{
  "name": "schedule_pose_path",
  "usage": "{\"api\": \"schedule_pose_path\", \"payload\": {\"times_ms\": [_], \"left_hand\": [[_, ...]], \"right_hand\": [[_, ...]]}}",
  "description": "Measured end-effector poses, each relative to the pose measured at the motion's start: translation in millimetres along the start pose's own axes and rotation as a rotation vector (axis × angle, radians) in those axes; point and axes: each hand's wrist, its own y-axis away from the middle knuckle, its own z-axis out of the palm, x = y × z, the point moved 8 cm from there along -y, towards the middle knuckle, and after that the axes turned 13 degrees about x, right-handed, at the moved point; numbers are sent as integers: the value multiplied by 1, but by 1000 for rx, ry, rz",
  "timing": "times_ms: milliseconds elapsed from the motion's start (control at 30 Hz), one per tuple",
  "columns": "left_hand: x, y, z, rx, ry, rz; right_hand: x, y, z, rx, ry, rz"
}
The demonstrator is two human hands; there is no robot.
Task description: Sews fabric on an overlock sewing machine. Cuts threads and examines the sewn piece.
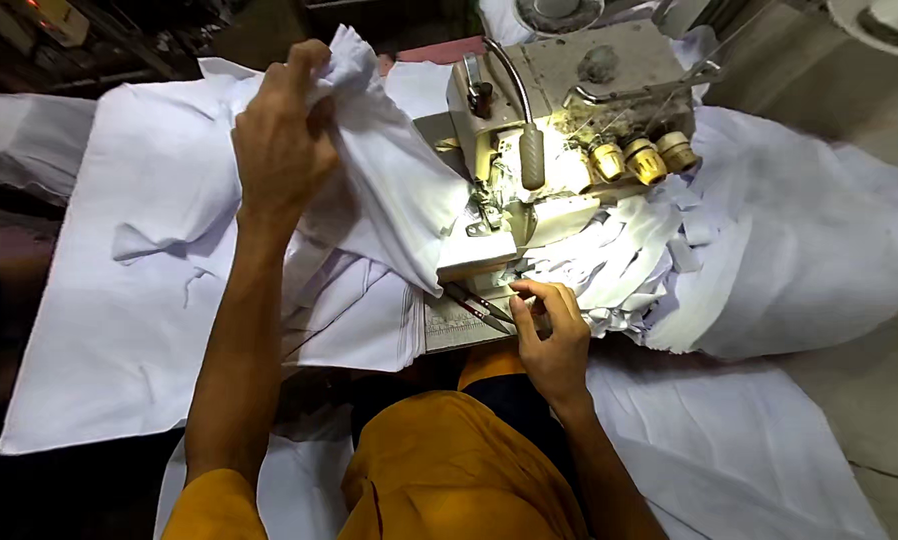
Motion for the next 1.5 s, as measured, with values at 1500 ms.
{"api": "schedule_pose_path", "payload": {"times_ms": [1500], "left_hand": [[-62,74,-142,60,301,164]], "right_hand": [[-55,217,-23,-806,-1021,1055]]}}
